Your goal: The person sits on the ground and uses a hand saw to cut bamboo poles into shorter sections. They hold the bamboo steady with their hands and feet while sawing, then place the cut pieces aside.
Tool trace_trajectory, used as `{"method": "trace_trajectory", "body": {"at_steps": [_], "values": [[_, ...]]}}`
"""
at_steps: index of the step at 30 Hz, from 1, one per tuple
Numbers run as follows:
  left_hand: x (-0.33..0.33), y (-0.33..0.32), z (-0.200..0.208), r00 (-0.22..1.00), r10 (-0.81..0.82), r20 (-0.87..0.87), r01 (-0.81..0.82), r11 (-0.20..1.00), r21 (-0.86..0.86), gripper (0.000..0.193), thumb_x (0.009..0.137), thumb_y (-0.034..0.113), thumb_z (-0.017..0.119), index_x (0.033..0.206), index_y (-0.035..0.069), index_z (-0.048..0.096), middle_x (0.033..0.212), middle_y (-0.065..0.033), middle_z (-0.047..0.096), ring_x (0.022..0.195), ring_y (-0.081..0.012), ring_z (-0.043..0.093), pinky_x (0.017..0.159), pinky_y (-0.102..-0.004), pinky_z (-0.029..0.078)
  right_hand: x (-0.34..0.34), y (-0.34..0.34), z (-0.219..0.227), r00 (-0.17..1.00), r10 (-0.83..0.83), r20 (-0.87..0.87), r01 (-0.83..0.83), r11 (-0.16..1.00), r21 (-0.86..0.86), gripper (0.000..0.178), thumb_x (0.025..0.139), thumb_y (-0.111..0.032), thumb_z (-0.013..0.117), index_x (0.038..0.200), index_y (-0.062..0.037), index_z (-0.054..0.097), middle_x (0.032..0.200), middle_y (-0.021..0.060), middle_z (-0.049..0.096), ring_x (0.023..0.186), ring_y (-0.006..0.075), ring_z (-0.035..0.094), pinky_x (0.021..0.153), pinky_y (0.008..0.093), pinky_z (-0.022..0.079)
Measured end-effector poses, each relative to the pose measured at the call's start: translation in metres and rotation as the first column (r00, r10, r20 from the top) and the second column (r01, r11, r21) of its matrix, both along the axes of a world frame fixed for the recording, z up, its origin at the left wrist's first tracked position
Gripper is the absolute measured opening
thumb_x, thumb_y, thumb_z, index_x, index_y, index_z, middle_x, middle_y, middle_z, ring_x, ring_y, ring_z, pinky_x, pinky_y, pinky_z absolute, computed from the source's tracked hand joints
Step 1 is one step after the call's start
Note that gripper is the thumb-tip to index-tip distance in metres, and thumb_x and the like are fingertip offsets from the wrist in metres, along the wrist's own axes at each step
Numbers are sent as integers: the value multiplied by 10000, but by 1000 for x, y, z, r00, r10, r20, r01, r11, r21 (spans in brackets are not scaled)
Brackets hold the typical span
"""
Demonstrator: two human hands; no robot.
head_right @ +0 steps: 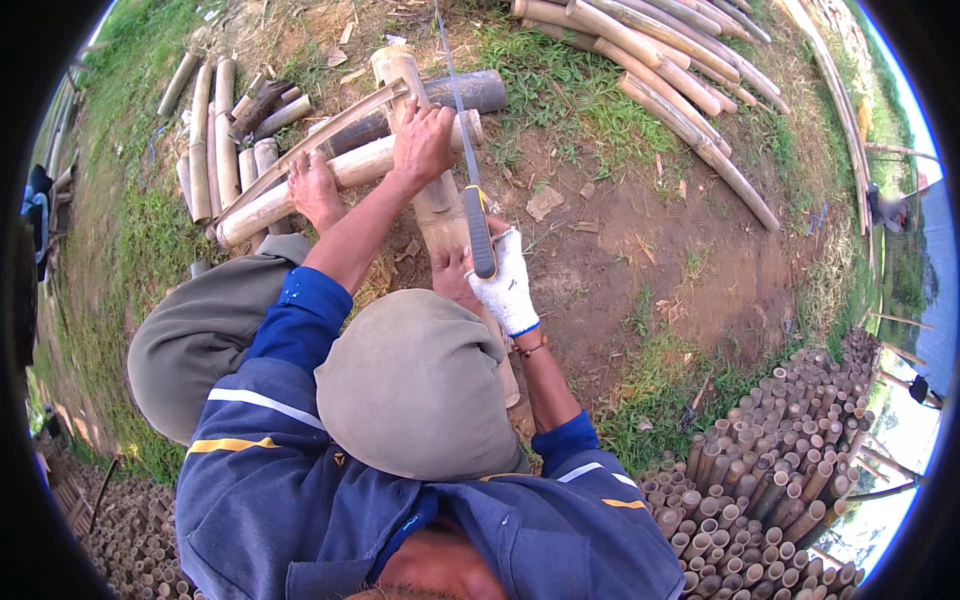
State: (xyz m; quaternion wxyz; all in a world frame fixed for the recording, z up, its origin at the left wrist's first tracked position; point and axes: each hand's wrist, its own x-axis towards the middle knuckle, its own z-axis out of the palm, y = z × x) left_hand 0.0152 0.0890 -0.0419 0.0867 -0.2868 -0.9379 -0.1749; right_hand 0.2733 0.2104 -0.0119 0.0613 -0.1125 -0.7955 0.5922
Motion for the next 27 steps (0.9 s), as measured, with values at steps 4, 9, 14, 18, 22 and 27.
{"method": "trace_trajectory", "body": {"at_steps": [4, 9, 14, 18, 22, 27], "values": [[6, 1, 17, 994, -25, 102, 31, 998, -51, 445, 793, 176, 874, 1158, 42, 658, 1172, -173, 754, 1268, -338, 699, 1331, -541, 333, -28, -24, 69, 1000, -16, 10, 15, 998, 60, 665, 1006, -155, 773, 1573, -6, 460, 1403, 214, 604, 1317, 343, 640, 1100, 442, 540], [7, 5, -8, 994, 39, -103, -23, 988, 149, 414, 730, 107, 865, 1065, 75, 625, 1051, -140, 734, 1188, -333, 711, 1313, -569, 349, -89, -34, 139, 969, 64, -238, -19, 982, 188, 662, 1032, -71, 712, 1625, -35, 419, 1492, 179, 536, 1373, 261, 555, 1181, 395, 457], [18, 8, -7, 994, 93, -64, -84, 988, 126, 317, 852, 103, 788, 1132, 91, 641, 1025, -113, 696, 1154, -319, 710, 1310, -556, 355, -51, -20, 114, 985, 22, -169, -2, 993, 118, 670, 1015, 19, 652, 1638, -45, 413, 1534, 140, 507, 1339, 210, 559, 1144, 377, 482], [23, 11, -12, 964, 195, -181, -167, 973, 159, 520, 734, 60, 895, 1184, 105, 638, 1077, -109, 686, 1165, -321, 698, 1289, -552, 383, -8, -19, 61, 989, -108, -100, 113, 993, 45, 658, 943, 13, 694, 1565, -25, 486, 1466, 131, 571, 1208, 193, 600, 1045, 358, 520], [10, 5, -13, 990, 140, 14, -140, 983, 116, 685, 673, 269, 987, 1257, 74, 687, 1201, -161, 739, 1339, -353, 650, 1303, -562, 363, -18, -18, 48, 974, -101, -205, 128, 984, 123, 619, 952, -2, 694, 1542, -26, 509, 1428, 119, 586, 1116, 181, 581, 970, 355, 520], [-6, -1, 22, 965, 24, 261, -16, 999, -34, 646, 679, 338, 953, 1215, 54, 732, 1288, -208, 779, 1462, -348, 601, 1353, -571, 287, -23, -13, 51, 981, -72, -182, 97, 986, 133, 620, 954, -10, 680, 1545, -15, 496, 1414, 146, 587, 1140, 199, 590, 1022, 388, 513]]}}
